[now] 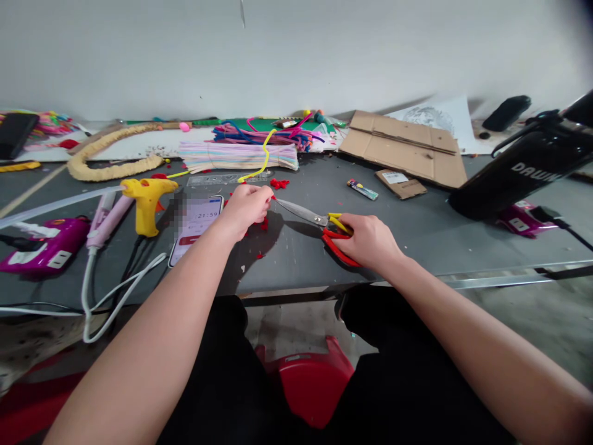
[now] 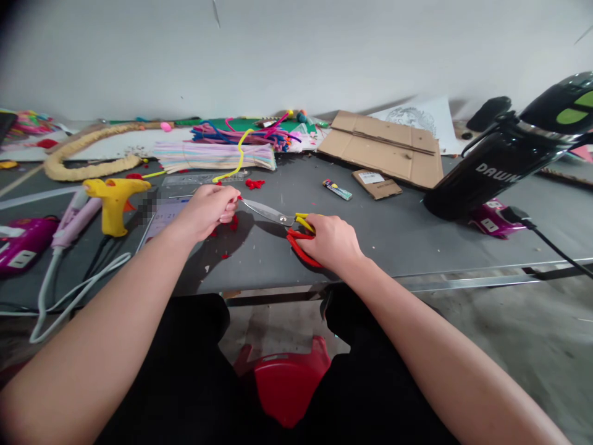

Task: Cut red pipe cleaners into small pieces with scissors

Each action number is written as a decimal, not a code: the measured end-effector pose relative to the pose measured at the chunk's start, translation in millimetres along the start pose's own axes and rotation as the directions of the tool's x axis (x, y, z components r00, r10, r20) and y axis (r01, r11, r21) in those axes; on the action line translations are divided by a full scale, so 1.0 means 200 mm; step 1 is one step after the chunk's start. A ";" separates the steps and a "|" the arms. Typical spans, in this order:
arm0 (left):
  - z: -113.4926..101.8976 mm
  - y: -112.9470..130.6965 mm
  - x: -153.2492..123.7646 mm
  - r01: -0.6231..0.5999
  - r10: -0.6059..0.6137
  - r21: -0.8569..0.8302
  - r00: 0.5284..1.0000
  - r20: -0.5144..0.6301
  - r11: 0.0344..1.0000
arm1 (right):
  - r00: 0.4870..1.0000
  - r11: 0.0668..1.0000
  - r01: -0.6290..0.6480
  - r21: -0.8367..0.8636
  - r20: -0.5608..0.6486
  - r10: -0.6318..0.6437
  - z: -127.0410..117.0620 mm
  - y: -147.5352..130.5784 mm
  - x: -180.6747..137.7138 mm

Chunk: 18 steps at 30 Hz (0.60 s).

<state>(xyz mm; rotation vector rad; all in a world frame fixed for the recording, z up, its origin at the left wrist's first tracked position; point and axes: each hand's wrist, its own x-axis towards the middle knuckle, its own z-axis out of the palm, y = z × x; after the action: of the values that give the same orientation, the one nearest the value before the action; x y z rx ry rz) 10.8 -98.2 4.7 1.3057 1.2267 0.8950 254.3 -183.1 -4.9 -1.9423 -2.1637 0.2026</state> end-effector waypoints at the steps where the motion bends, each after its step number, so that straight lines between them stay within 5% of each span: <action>1: 0.00 0.00 0.00 -0.004 0.004 0.002 1.000 0.000 1.000 | 1.000 1.000 0.001 0.004 -0.002 -0.001 0.00 0.00 0.00; 18: -0.02 -0.01 0.01 -0.010 0.010 0.006 1.000 0.000 1.000 | 1.000 0.999 0.010 0.043 -0.012 -0.009 -0.01 0.01 0.00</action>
<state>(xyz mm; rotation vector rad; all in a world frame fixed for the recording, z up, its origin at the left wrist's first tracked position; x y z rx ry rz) 7.6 -95.7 2.6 1.3177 1.2249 0.8989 255.7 -182.3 -3.6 -1.9048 -2.1425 0.2333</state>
